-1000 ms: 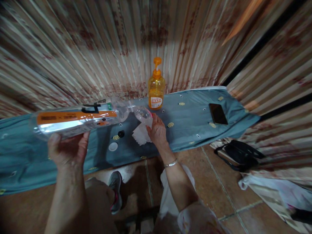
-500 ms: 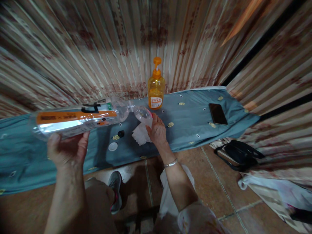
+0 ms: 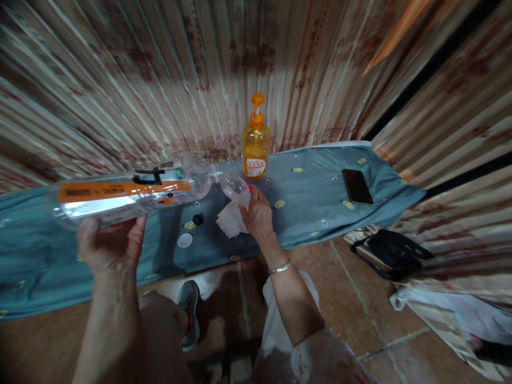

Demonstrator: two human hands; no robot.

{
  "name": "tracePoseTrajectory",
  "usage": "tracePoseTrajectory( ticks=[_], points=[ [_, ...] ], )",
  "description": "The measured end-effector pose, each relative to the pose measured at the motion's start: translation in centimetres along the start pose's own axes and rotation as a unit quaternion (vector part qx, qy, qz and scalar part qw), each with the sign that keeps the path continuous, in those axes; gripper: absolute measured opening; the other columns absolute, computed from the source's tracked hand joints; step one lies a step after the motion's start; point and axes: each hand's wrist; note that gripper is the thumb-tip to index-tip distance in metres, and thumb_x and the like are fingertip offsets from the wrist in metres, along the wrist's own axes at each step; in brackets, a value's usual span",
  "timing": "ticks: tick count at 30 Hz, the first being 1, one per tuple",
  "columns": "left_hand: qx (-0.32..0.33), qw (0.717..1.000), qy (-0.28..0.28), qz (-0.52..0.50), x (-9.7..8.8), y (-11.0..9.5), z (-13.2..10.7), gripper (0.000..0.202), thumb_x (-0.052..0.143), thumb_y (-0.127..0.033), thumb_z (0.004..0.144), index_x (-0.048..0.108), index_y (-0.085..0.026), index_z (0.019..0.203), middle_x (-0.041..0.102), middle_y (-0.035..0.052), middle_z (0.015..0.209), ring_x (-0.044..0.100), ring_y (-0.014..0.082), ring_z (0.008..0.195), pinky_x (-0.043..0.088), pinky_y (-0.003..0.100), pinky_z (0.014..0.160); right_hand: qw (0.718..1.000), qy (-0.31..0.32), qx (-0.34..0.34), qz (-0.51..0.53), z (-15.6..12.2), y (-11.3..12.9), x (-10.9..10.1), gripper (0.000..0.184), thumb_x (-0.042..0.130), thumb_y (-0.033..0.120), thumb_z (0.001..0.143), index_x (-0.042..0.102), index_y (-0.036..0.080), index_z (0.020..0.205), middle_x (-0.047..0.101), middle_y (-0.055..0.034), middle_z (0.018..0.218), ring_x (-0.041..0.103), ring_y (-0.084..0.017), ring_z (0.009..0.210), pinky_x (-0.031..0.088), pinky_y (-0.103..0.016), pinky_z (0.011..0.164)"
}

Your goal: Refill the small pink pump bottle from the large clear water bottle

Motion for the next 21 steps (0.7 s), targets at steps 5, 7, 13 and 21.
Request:
tracePoseTrajectory(
  ticks=[5,7,13,21],
  points=[
    [0.004,1.000,0.026,0.006,-0.56,0.15,0.30,0.027,0.087,-0.047,0.060,0.074,-0.035,0.081,0.081,0.0036,0.104,0.071,0.0367,0.123,0.069,0.049,0.090,1.000,0.002,0.003,-0.005,-0.05,-0.09,0.08,0.062,0.070,0.019,0.092,0.048,0.008,0.149,0.071,-0.0258,0.135,0.070,-0.037,0.125,0.058,-0.054,0.107],
    [-0.002,1.000,0.025,0.003,-0.55,0.11,0.24,0.029,0.087,-0.046,0.061,0.076,-0.037,0.086,0.081,0.0025,0.103,0.072,0.0371,0.122,0.069,0.052,0.090,1.000,0.000,0.001,-0.004,-0.05,-0.06,0.06,0.062,0.070,0.020,0.092,0.048,0.009,0.149,0.071,-0.0254,0.135,0.070,-0.037,0.124,0.059,-0.054,0.107],
    [0.003,1.000,0.019,0.002,0.00,-0.11,-0.15,0.037,0.088,-0.044,0.061,0.077,-0.032,0.095,0.081,0.0038,0.108,0.067,0.0354,0.131,0.066,0.048,0.099,1.000,0.007,0.005,-0.010,0.02,0.07,-0.07,0.062,0.069,0.020,0.092,0.047,0.009,0.149,0.071,-0.0261,0.134,0.070,-0.038,0.125,0.059,-0.054,0.106],
    [0.000,1.000,0.014,0.005,-0.20,-0.03,0.02,0.040,0.088,-0.045,0.059,0.076,-0.033,0.096,0.081,0.0036,0.112,0.067,0.0362,0.133,0.066,0.050,0.101,1.000,0.006,0.001,-0.012,-0.01,0.07,-0.11,0.062,0.068,0.021,0.093,0.048,0.010,0.150,0.071,-0.0246,0.137,0.069,-0.037,0.126,0.058,-0.053,0.108]
  ],
)
Point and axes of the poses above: each hand's wrist, its own z-axis towards the middle knuckle, its own x-axis out of the palm, y = z × x
